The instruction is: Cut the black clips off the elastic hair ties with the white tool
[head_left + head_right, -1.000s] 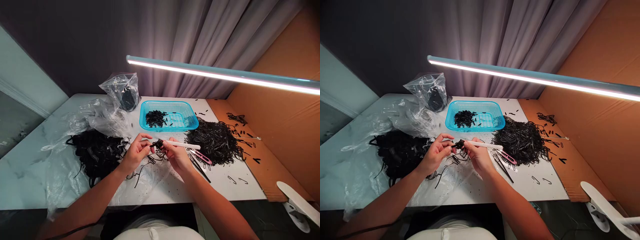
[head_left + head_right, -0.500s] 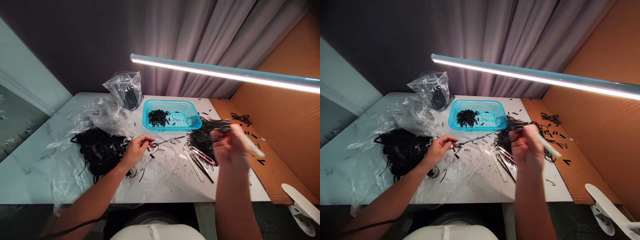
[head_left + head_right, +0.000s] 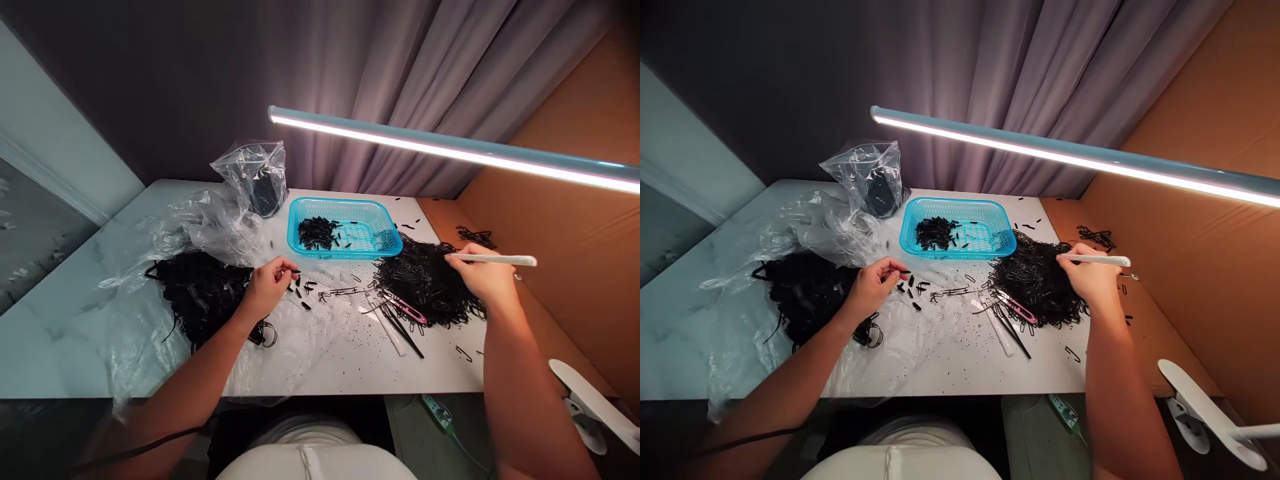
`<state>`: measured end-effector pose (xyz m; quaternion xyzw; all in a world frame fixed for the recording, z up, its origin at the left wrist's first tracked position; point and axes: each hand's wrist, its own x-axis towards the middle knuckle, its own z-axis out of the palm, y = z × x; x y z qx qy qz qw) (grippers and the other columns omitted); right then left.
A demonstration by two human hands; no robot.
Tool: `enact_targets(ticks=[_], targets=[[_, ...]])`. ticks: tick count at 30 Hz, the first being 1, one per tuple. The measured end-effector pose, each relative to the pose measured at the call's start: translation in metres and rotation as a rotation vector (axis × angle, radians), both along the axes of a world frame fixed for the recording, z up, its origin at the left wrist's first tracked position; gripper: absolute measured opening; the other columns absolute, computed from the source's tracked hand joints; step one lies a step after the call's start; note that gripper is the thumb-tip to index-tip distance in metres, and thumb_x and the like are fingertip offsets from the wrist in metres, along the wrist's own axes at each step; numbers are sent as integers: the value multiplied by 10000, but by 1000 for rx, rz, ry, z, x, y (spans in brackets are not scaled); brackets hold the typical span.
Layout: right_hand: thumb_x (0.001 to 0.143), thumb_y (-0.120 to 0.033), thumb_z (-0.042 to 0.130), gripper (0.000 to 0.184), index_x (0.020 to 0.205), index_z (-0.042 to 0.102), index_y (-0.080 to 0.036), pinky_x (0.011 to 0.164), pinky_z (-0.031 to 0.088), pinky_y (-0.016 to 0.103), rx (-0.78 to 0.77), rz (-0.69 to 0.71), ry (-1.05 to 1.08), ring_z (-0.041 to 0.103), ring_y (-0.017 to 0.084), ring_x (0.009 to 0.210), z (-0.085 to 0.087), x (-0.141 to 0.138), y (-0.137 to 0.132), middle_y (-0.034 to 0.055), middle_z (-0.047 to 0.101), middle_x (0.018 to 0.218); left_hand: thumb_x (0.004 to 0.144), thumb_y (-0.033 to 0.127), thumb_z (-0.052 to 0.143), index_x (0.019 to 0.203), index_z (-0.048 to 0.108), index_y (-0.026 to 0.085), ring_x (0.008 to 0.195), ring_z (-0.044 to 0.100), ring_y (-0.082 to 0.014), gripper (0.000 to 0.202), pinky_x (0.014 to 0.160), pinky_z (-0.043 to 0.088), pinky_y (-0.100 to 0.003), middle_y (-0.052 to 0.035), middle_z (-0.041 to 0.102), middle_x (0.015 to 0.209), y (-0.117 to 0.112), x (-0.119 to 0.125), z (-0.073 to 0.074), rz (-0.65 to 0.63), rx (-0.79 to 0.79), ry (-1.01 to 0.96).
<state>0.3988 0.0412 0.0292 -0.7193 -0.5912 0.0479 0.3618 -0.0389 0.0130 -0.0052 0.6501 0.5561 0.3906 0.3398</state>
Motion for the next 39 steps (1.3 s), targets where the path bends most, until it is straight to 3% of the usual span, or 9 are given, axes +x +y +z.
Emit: enact_targets(ticks=[3,7,11,14,19,23,29,35,39], targets=[[748,-283,671,184,625,568,-193,816,324,471,-55,-142,-258,506,320,1001,-2,-11,-5,129,647,1001,840,207,538,870,716,184,521,510,-122,182,540,350,-248,10,667,651,3,-2,-3,-30,21,171],[833,-293,573,196,682,532,-176,874,279,505,189,-163,-450,391,367,1222,3,-46,-16,105,603,1248,835,155,549,933,749,208,576,486,-124,229,617,377,-266,-20,659,834,6,-5,-12,-61,153,275],[852,-308,552,145,801,577,-175,794,333,418,105,37,-491,514,292,973,-1,-85,-22,132,661,1006,892,202,547,966,719,210,767,564,-159,188,735,415,-284,-45,590,933,2,0,-15,-128,253,290],[843,-287,570,131,759,581,-187,776,375,382,10,205,-282,549,240,860,-6,-112,-27,96,670,900,869,180,604,847,706,203,826,569,-180,107,753,418,-299,-44,585,898,-3,7,-14,-262,245,345],[870,-271,582,121,773,569,-201,836,434,338,-121,749,85,614,194,957,-13,-150,-40,63,678,1068,833,115,635,792,695,197,803,540,-196,110,729,397,-326,-50,596,847,-6,17,-19,-289,299,465],[858,-206,575,118,742,568,-185,888,407,350,-234,908,25,595,213,1055,-24,-171,-42,75,637,1216,856,126,606,780,663,188,785,531,-188,114,727,390,-325,-43,582,828,-6,19,-22,-290,325,505],[857,-167,514,96,798,590,-171,793,375,294,-377,808,-107,545,144,755,-37,-173,-38,17,646,810,892,173,544,757,577,177,768,519,-159,140,710,376,-290,-19,577,811,1,14,-14,-118,108,99],[899,-254,526,136,797,550,-167,684,398,241,-316,776,156,578,136,793,-23,-145,-39,49,675,957,956,335,465,880,532,168,511,293,-83,195,510,219,-238,-7,613,751,-4,4,19,-129,-177,-334],[875,-254,574,153,764,521,-163,737,411,249,-302,868,142,589,138,867,-16,-139,-36,58,665,1081,916,278,551,866,474,168,508,306,-54,143,518,238,-211,-31,650,808,-6,13,53,-209,-435,-621]])
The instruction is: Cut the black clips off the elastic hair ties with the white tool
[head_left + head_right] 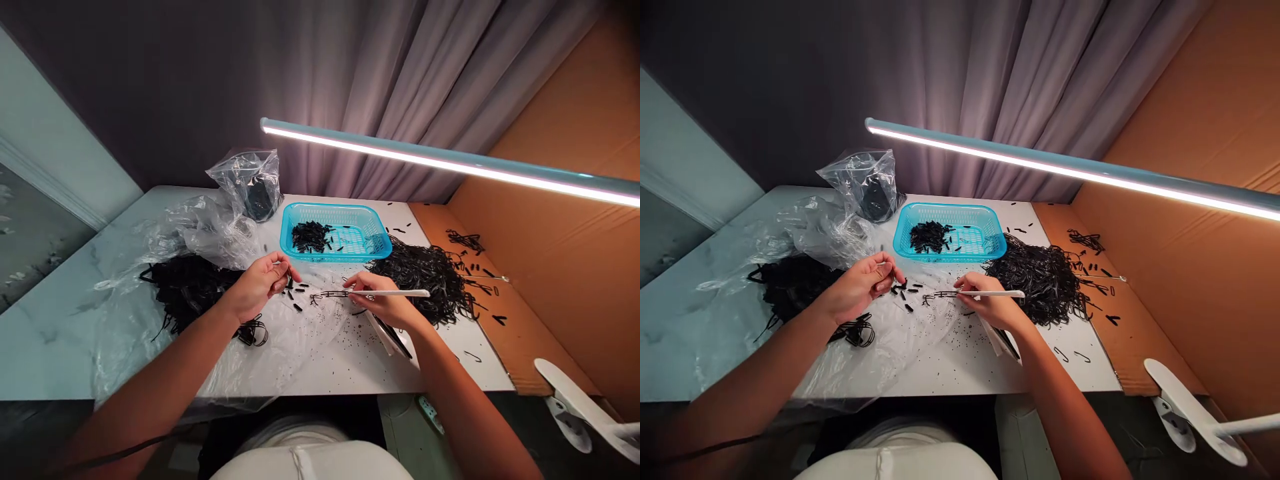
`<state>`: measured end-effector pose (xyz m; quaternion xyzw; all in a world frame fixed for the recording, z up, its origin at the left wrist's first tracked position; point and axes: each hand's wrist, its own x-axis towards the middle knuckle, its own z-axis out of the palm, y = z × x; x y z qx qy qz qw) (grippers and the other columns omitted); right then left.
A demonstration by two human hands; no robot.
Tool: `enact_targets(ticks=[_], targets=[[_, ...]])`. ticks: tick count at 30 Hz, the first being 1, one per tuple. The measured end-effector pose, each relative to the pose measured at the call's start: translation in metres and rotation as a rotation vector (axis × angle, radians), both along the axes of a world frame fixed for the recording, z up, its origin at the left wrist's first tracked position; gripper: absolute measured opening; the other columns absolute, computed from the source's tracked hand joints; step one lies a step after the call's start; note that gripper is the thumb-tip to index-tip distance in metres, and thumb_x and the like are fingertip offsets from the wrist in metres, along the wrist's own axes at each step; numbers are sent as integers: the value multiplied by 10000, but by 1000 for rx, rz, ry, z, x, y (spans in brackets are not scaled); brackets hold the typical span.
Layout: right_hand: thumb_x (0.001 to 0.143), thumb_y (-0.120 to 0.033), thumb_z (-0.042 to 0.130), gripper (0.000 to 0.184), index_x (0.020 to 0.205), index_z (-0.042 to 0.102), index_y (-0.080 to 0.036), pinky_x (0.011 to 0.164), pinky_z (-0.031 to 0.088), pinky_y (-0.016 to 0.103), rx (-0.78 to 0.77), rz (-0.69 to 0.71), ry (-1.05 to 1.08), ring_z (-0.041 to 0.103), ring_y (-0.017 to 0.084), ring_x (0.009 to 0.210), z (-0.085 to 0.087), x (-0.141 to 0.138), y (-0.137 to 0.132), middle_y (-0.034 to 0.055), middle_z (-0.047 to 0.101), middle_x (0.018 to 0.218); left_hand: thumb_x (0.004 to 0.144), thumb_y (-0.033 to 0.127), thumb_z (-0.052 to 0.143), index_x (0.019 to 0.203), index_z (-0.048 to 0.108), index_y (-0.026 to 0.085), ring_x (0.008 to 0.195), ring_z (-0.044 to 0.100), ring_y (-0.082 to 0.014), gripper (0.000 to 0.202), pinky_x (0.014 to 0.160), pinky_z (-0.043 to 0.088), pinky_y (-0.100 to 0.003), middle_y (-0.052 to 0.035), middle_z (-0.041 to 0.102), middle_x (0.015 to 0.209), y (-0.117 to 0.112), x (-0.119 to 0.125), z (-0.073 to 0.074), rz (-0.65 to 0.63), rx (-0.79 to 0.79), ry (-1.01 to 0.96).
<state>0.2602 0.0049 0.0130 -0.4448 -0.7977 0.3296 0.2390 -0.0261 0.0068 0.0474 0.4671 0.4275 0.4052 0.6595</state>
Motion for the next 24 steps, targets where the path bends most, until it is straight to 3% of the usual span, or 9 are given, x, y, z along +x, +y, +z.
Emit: enact_targets(ticks=[3,6,10,11,13,15,18,21,24], targets=[[848,-180,562,62,789,558,-163,740,402,252,-13,31,-119,571,138,846,-7,-9,2,45,659,1015,877,161,548,943,493,168,543,384,-65,87,524,269,-208,-22,610,780,9,20,15,3,-113,-42],[834,-148,547,50,797,574,-166,655,368,239,-8,-1,-186,511,126,714,-12,-14,0,12,617,798,902,188,480,968,534,141,580,422,-81,98,550,316,-223,-55,596,803,25,49,19,-84,-183,83],[880,-278,574,153,784,579,-159,687,416,245,13,-25,71,560,133,771,-3,17,-5,44,655,889,864,245,533,892,574,122,588,418,-100,133,572,343,-252,-56,563,749,51,100,16,-141,-137,204],[880,-307,585,181,779,590,-157,723,432,254,47,-81,150,584,143,820,1,32,-5,62,666,946,861,242,531,910,578,118,601,429,-104,141,591,360,-258,-59,567,766,56,115,16,-158,-107,232],[855,-334,622,189,783,616,-159,760,442,267,155,-337,252,607,159,877,8,66,-2,75,679,999,864,201,503,1034,594,101,676,491,-119,217,679,410,-265,-87,613,850,66,144,17,-238,-33,269],[833,-341,639,180,791,607,-169,782,443,280,286,-644,312,616,168,904,13,102,4,71,691,1027,820,92,493,1268,533,121,833,573,-138,451,810,439,-276,-112,669,1003,72,170,21,-377,39,286],[768,-325,666,219,683,533,-173,806,449,316,255,-801,178,630,189,887,17,140,13,70,709,1002,711,-79,441,1488,347,184,1109,574,-146,826,970,413,-308,-123,656,1250,78,200,27,-630,123,311],[732,-296,640,201,629,519,-173,789,446,340,330,-869,-65,598,203,826,20,147,15,85,677,873,661,-130,412,1481,391,159,1188,565,-171,869,1030,395,-355,-144,633,1311,82,213,29,-832,337,459],[791,-326,592,188,690,535,-178,716,419,309,510,-992,-154,531,166,710,22,123,5,42,609,762,709,-83,462,1328,584,106,1146,604,-216,658,1004,426,-372,-166,661,1257,84,203,34,-829,702,630]])
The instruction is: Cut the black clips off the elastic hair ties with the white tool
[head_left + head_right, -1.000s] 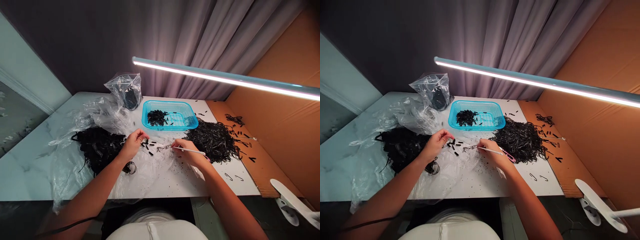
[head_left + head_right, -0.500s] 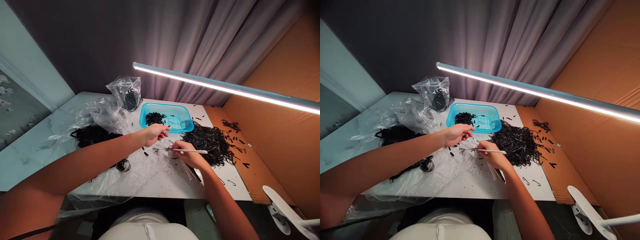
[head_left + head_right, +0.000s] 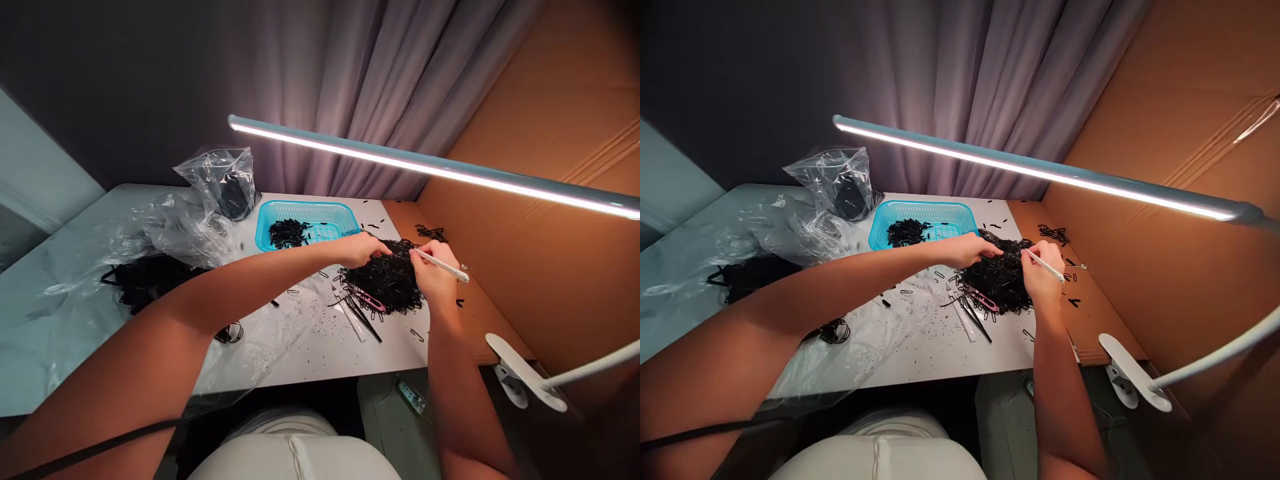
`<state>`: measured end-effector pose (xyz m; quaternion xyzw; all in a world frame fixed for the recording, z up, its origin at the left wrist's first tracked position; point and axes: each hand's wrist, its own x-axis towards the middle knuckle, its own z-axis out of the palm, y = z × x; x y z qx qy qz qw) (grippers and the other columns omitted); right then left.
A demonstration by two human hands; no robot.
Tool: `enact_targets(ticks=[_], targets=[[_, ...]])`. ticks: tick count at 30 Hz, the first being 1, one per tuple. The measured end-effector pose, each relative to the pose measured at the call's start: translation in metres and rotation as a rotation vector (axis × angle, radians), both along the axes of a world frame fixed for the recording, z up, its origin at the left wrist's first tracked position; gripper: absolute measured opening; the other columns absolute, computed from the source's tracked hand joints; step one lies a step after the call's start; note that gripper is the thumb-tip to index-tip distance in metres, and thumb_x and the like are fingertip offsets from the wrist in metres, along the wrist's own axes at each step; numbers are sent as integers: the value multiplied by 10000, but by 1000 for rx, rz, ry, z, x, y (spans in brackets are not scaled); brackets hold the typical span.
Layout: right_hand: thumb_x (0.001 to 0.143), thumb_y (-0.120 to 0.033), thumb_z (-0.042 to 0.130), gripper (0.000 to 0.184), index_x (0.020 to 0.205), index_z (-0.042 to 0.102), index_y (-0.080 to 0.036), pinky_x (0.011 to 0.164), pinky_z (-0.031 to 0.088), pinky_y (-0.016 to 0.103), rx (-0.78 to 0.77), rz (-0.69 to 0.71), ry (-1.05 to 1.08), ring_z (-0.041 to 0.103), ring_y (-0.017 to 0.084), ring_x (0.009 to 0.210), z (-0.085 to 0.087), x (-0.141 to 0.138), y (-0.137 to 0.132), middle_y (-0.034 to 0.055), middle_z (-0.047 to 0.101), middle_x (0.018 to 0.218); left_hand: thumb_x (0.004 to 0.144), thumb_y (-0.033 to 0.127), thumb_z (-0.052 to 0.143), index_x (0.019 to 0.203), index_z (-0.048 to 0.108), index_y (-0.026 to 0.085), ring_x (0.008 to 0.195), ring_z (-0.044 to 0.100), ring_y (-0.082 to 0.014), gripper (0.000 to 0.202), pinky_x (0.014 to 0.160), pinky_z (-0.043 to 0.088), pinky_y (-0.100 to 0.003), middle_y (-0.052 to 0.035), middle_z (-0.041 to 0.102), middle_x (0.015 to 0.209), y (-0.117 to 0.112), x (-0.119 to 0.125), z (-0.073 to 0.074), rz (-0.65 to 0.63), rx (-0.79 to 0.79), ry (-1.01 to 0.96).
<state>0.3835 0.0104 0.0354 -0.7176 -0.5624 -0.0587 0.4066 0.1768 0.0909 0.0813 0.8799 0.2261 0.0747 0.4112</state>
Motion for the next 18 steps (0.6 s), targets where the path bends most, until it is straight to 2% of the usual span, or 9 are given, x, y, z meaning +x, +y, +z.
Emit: enact_targets(ticks=[2,4,6,8,11,12,14,16,18], targets=[[831,-356,581,179,772,557,-188,638,393,269,7,28,85,492,132,611,-1,-24,-10,0,589,695,761,-5,528,1185,674,98,1040,652,-206,460,934,472,-346,-145,712,1133,-1,-24,8,11,156,-115],[843,-366,588,171,854,588,-195,589,379,242,-45,127,192,489,115,571,-5,-50,-21,-16,596,680,789,92,603,1090,706,105,928,680,-179,319,868,507,-312,-107,741,1000,-5,-62,18,45,171,-250],[883,-380,550,205,954,620,-201,555,377,227,-111,255,302,507,112,550,-13,-79,-32,-18,600,660,829,201,625,1041,713,119,886,693,-172,244,821,533,-294,-89,746,952,-16,-108,23,187,143,-313],[947,-370,450,273,1091,619,-212,612,449,233,-236,488,412,603,131,636,-27,-113,-45,12,671,756,900,276,556,1077,703,149,909,695,-172,263,842,537,-304,-75,747,985,-33,-151,16,370,209,-293],[954,-261,418,282,1148,619,-227,841,506,315,-295,719,232,664,198,975,-55,-174,-66,71,712,1043,962,253,418,1115,700,178,1078,657,-189,330,982,487,-351,-78,726,1127,-65,-195,-26,495,349,-98],[960,-228,399,338,1246,579,-221,950,480,368,-282,737,153,613,224,1134,-65,-194,-73,95,682,1156,971,225,365,1181,673,167,1181,610,-197,377,1034,453,-365,-92,691,1222,-75,-203,-45,455,361,-25],[959,-186,379,375,1297,542,-166,1096,378,471,-260,822,-37,442,265,1364,-83,-224,-82,148,568,1358,986,208,305,1409,499,152,1432,344,-210,468,1154,317,-412,-97,463,1500,-92,-210,-80,329,383,118],[953,-156,364,373,1275,550,-130,1128,340,491,-286,825,-169,325,276,1442,-95,-234,-85,168,419,1493,1005,266,305,1519,325,170,1495,167,-223,524,1200,187,-462,-80,288,1594,-102,-211,-106,280,456,214],[942,-121,335,418,1319,510,-79,1115,346,489,-309,717,-232,354,285,1419,-100,-222,-79,206,427,1475,1016,288,276,1553,231,183,1506,100,-214,550,1212,115,-460,-67,208,1620,-107,-212,-118,264,527,268]])
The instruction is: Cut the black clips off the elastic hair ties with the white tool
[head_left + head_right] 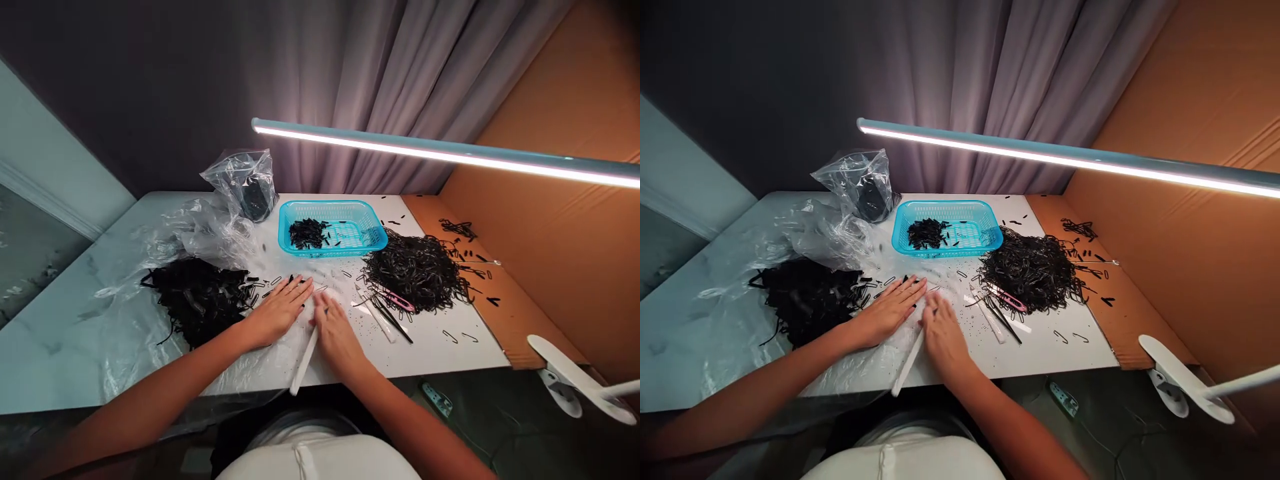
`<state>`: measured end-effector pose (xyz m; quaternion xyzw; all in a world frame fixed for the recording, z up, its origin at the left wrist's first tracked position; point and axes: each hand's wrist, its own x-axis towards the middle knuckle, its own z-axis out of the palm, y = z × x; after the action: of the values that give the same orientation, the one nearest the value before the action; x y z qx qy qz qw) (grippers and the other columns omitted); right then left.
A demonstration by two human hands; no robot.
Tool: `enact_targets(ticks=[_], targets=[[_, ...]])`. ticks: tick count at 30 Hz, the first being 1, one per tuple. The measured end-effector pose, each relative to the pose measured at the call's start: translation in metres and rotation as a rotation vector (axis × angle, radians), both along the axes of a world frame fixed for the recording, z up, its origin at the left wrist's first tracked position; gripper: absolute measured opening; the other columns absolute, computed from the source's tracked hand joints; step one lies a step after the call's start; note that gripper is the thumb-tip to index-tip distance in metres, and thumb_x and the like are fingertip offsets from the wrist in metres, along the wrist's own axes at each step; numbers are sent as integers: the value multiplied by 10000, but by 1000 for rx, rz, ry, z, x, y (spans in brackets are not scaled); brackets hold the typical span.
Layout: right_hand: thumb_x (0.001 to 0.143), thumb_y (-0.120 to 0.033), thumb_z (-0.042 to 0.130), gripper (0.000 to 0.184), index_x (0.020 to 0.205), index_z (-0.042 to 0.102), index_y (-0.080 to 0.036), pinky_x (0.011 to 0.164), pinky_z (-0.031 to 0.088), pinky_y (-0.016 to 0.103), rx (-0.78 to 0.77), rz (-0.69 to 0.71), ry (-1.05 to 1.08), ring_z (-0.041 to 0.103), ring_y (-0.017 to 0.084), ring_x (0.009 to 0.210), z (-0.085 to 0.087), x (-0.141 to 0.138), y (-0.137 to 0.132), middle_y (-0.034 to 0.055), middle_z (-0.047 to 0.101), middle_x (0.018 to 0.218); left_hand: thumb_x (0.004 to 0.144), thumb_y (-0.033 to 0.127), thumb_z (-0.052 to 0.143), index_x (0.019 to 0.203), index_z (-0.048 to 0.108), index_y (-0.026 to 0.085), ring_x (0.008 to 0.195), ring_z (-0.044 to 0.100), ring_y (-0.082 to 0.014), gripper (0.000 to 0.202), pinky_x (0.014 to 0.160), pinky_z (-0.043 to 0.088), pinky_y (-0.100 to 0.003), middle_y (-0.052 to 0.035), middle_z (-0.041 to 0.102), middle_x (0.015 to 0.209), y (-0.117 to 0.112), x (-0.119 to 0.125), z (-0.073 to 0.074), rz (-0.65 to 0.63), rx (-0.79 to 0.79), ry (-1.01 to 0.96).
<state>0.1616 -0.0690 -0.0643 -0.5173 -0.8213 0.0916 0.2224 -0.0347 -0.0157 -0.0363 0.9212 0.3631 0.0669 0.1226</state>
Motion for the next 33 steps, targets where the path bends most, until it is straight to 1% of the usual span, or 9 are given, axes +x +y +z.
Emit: enact_targets(ticks=[3,6,11,14,19,23,25,29,33], targets=[[920,-75,324,467,1364,468,-68,1049,364,486,29,-237,-56,473,297,1294,8,35,13,214,550,1347,1021,290,236,1563,197,187,1508,85,-200,553,1213,95,-427,-55,172,1631,1,0,-2,-3,30,45],[940,-117,361,422,1341,493,-98,951,376,460,49,-305,-51,537,292,1145,22,45,19,174,653,1163,1018,299,240,1557,219,168,1508,82,-224,555,1209,99,-438,-67,166,1632,3,6,0,8,14,37],[942,-263,475,370,1290,522,-148,952,356,453,70,-104,-11,447,312,1249,24,12,9,163,636,1197,992,277,364,1477,402,153,1489,185,-277,503,1182,170,-495,-117,314,1583,1,25,4,45,-47,-101],[934,-244,474,334,1241,552,-139,904,373,464,54,-177,-4,486,333,1154,20,20,10,165,666,1094,955,244,469,1274,621,208,1416,365,-267,355,1136,260,-498,-93,533,1444,3,17,18,66,-154,-261],[932,-274,482,152,845,567,-184,785,442,331,-19,-282,382,608,215,875,27,60,26,101,682,976,855,327,633,895,746,203,918,673,-209,173,807,487,-308,-66,750,995,11,-33,55,392,-223,-596],[900,-418,554,386,652,352,-201,669,424,266,-98,-335,647,616,169,739,38,64,31,47,657,780,904,387,545,863,722,216,527,544,-142,249,579,395,-266,0,656,603,12,-69,68,632,-136,-507],[881,-455,580,405,663,349,-205,636,405,256,-99,-347,671,567,146,665,45,59,32,19,606,701,921,374,511,920,710,232,530,542,-149,245,592,383,-271,9,634,579,10,-78,67,646,-116,-441],[911,-441,540,306,745,446,-201,683,413,267,-70,-261,723,572,150,727,61,44,37,42,651,829,862,245,568,967,695,214,842,595,-217,168,782,418,-318,-46,703,891,6,-78,57,508,4,-307],[917,-329,553,176,843,638,-194,752,382,302,-132,31,444,574,175,791,68,10,50,52,676,829,856,198,549,903,697,200,881,573,-232,155,829,406,-351,-59,692,893,8,-66,50,394,-21,-194]])
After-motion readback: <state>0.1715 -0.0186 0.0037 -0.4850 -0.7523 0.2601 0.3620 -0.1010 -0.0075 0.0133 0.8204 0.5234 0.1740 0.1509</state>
